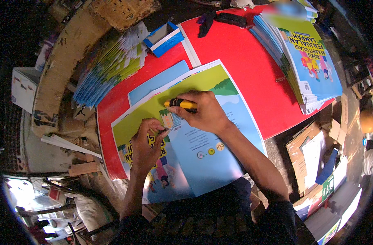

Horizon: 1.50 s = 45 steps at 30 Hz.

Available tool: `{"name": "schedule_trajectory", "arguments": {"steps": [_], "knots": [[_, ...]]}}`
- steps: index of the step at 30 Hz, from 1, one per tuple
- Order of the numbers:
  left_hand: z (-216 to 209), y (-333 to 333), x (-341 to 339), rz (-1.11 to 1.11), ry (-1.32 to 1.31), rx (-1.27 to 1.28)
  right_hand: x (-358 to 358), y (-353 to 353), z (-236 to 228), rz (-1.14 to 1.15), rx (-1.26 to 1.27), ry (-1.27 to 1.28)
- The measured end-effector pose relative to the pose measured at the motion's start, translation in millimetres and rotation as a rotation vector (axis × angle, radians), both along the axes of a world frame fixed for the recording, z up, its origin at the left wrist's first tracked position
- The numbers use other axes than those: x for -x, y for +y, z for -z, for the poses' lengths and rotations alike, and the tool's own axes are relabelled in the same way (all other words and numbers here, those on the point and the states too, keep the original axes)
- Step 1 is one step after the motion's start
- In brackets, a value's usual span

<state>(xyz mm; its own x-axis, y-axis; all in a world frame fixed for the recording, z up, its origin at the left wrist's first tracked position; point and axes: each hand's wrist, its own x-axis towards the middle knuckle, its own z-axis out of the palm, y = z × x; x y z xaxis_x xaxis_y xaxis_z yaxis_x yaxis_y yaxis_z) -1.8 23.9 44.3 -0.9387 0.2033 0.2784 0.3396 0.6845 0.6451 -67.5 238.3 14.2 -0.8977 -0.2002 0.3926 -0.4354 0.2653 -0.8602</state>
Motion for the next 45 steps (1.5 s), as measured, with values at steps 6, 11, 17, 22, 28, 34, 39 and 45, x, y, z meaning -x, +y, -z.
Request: {"name": "schedule_trajectory", "arguments": {"steps": [6,11,17,22,28,34,39,45], "knots": [[24,3,1,0.003,-0.018,0.049,0,-3,0,0.015,0.056,-0.015],[34,6,-3,-0.016,-0.019,0.121,1,4,8,0.025,-0.049,0.096],[20,16,-14,-0.237,-0.069,-0.182,-11,0,-16,-0.123,-0.107,-0.04],[34,4,-9,-0.078,0.003,-0.102,-14,0,-30,-0.155,-0.357,-0.014],[34,1,-6,-0.036,-0.049,-0.111,-20,-15,-41,-0.153,-0.634,-0.064],[49,0,-15,-0.101,0.061,-0.043,-19,-30,-49,-0.122,-0.768,-0.202],[0,22,3,-0.221,0.111,-0.229,-11,-31,-48,-0.094,-0.815,-0.201],[-16,39,145,-0.213,0.431,-0.401,-8,-20,-48,-0.146,-0.774,-0.164]]}}
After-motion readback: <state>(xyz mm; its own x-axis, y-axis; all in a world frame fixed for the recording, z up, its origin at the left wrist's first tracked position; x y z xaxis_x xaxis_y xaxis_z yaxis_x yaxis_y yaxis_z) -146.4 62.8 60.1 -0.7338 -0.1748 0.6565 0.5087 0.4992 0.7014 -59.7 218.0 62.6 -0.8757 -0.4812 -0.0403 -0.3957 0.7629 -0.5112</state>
